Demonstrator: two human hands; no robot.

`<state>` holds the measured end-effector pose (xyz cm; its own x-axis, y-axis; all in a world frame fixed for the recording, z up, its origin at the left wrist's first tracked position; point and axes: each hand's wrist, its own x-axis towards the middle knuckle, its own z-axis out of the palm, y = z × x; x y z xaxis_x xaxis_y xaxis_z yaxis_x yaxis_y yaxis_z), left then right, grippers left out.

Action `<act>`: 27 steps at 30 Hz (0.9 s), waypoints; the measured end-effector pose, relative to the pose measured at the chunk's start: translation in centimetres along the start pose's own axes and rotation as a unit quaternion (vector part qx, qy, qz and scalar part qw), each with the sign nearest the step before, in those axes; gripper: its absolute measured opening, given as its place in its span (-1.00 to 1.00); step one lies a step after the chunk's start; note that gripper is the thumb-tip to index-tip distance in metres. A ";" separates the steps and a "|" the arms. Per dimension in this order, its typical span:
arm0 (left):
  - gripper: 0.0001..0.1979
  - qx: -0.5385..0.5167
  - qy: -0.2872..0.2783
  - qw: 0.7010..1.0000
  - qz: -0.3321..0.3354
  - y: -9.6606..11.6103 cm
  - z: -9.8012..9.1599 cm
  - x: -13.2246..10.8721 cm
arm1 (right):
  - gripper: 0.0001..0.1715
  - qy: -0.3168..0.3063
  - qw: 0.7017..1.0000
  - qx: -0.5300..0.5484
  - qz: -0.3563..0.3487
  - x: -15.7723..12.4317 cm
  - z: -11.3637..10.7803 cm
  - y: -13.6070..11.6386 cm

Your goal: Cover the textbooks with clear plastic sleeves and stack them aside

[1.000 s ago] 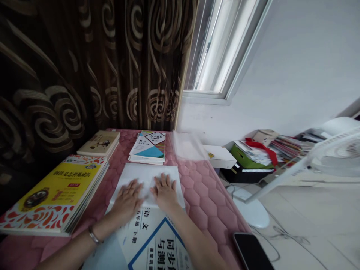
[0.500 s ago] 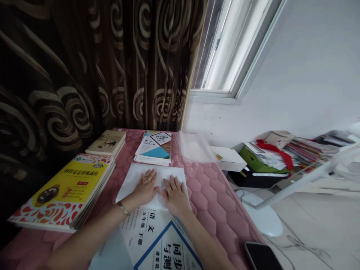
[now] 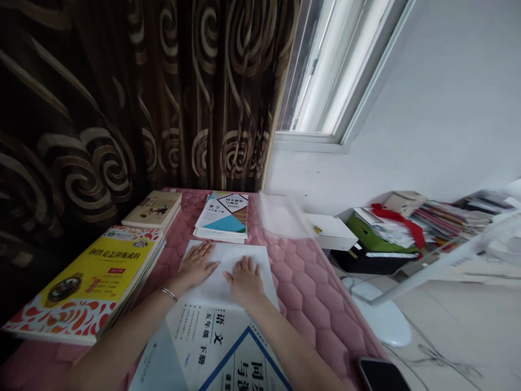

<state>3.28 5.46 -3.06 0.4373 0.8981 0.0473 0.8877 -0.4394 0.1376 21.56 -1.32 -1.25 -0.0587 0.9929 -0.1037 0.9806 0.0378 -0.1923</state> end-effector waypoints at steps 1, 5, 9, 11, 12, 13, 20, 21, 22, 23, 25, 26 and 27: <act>-0.37 0.001 0.004 1.000 0.001 0.0 0.1 0.1 | -0.24 -0.001 1.000 0.015 -0.015 0.8 -0.3 -1.1; -0.40 0.009 -0.006 1.000 0.003 0.0 0.2 0.3 | -0.26 0.037 0.987 0.085 -0.128 4.4 0.0 -4.9; -0.39 0.007 -0.008 1.000 0.000 -0.2 0.2 0.3 | -0.24 0.035 0.988 0.096 -0.119 6.0 1.1 -5.0; -0.39 0.006 -0.007 1.000 0.000 -0.1 0.1 0.4 | -0.23 0.030 0.992 0.078 -0.098 5.6 1.4 -3.7; -0.38 0.005 -0.007 1.000 0.001 -0.1 0.1 0.4 | -0.23 0.029 0.994 0.067 -0.083 5.2 1.4 -2.7; -0.37 0.004 -0.005 1.000 0.003 -0.1 0.1 0.4 | -0.23 0.032 0.996 0.056 -0.064 4.8 1.3 -1.6; -0.26 0.027 -0.004 0.997 -0.075 -0.5 -0.2 0.2 | -0.22 0.065 0.996 -0.005 0.058 3.1 1.1 4.9; -0.25 0.035 -0.004 0.995 -0.094 -0.7 -0.2 0.1 | -0.21 0.070 0.995 -0.009 0.065 3.1 1.2 5.2; -0.25 0.041 -0.003 0.993 -0.113 -0.8 -0.3 0.0 | -0.20 0.075 0.995 -0.012 0.071 3.1 1.3 5.4; -0.24 0.045 -0.001 0.991 -0.130 -1.0 -0.4 -0.1 | -0.19 0.080 0.994 -0.013 0.079 3.1 1.5 5.4; -0.23 0.049 0.003 0.987 -0.151 -1.3 -0.6 -0.2 | -0.17 0.090 0.991 -0.012 0.094 3.1 1.6 5.3; -0.22 0.049 0.004 0.986 -0.157 -1.3 -0.6 -0.3 | -0.16 0.093 0.991 -0.011 0.101 3.1 1.7 5.2; -0.22 0.049 0.004 0.986 -0.161 -1.4 -0.7 -0.3 | -0.16 0.094 0.990 -0.011 0.104 3.1 1.8 5.1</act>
<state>1.79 5.78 -2.62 0.1288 0.9914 0.0248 0.9902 -0.1299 0.0510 26.09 1.76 -4.27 0.1795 0.9827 0.0447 0.9718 -0.1700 -0.1636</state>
